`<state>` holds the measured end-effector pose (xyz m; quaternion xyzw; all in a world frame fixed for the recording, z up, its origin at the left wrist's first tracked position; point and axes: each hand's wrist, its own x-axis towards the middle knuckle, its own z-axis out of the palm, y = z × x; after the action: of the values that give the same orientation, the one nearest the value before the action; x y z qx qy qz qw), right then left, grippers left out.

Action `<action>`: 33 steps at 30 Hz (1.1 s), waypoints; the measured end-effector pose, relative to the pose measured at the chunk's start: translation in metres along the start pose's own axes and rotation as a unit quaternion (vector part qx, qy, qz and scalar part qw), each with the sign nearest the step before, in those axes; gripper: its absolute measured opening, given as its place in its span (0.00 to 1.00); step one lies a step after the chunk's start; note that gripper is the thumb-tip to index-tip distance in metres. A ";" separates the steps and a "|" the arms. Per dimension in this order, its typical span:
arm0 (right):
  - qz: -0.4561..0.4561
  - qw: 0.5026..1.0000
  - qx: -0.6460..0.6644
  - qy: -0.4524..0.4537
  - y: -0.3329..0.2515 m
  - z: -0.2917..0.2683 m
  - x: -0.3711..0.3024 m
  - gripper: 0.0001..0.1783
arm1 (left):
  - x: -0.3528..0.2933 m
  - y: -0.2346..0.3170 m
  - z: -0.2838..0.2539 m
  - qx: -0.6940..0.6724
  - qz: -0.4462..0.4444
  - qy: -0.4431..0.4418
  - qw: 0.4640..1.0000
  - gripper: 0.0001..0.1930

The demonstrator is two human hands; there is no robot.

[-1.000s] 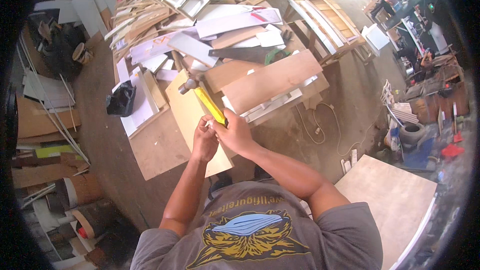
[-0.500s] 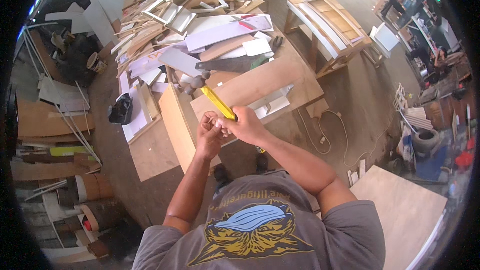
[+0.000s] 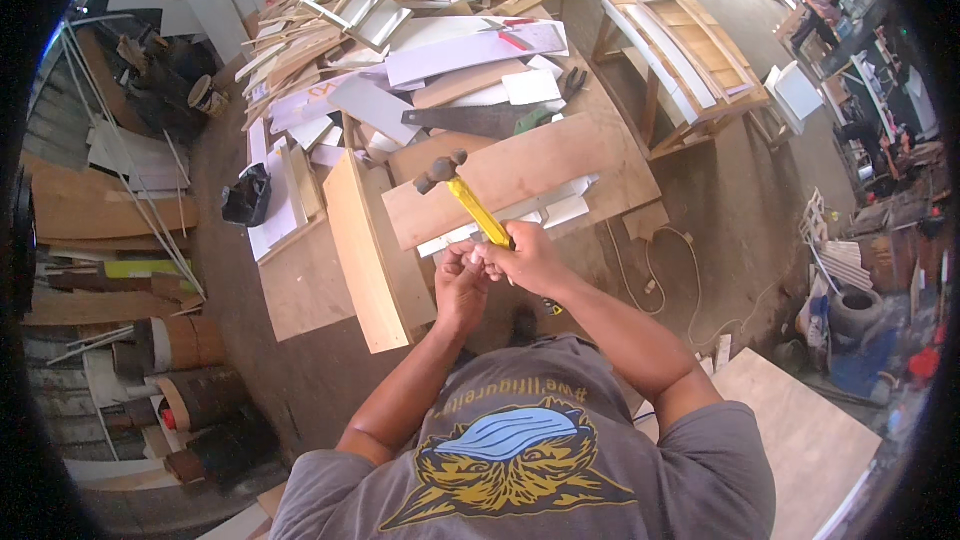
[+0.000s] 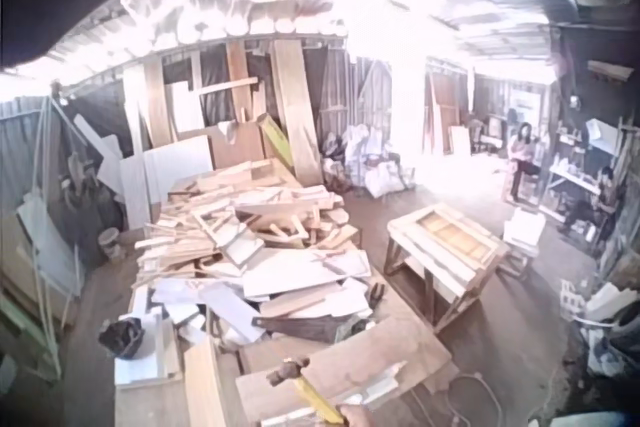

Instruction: The person positions wooden boards together, retrieves nails from a bag, and hammers the nails into the boards using a hammer.

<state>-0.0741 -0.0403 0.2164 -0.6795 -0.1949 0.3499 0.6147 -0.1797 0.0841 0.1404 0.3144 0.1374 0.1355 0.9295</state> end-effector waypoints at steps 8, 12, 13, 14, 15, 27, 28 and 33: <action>-0.012 0.997 -0.034 0.064 -0.002 -0.013 0.004 0.13 | 0.011 0.004 0.012 0.043 0.006 0.011 0.999 0.11; -0.043 0.988 -0.114 0.096 -0.010 -0.015 0.020 0.17 | 0.026 0.038 0.023 0.252 0.037 -0.029 0.966 0.12; -0.043 0.988 -0.113 0.096 -0.011 -0.015 0.024 0.17 | 0.031 0.044 0.022 0.305 0.033 -0.036 0.951 0.11; -0.059 0.981 -0.152 0.101 -0.012 -0.014 0.028 0.18 | 0.037 0.050 0.021 0.357 0.028 -0.044 0.933 0.11; -0.074 0.973 -0.190 0.106 -0.013 -0.013 0.033 0.20 | 0.040 0.054 0.020 0.365 0.011 -0.041 0.930 0.11; -0.133 0.951 -0.262 0.094 -0.015 0.002 0.066 0.20 | 0.061 0.088 0.015 0.485 0.024 0.019 0.874 0.10; -0.132 0.951 -0.262 0.094 -0.014 0.003 0.067 0.20 | 0.065 0.089 0.012 0.483 0.030 0.007 0.875 0.10; -0.140 0.957 -0.224 0.120 -0.012 -0.009 0.070 0.17 | 0.093 0.094 -0.011 0.506 0.072 0.015 0.859 0.10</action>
<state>-0.0179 0.0042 0.2116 -0.8028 -0.2861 0.1231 0.5084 -0.1131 0.1936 0.1740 0.7483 0.1774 0.1188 0.6280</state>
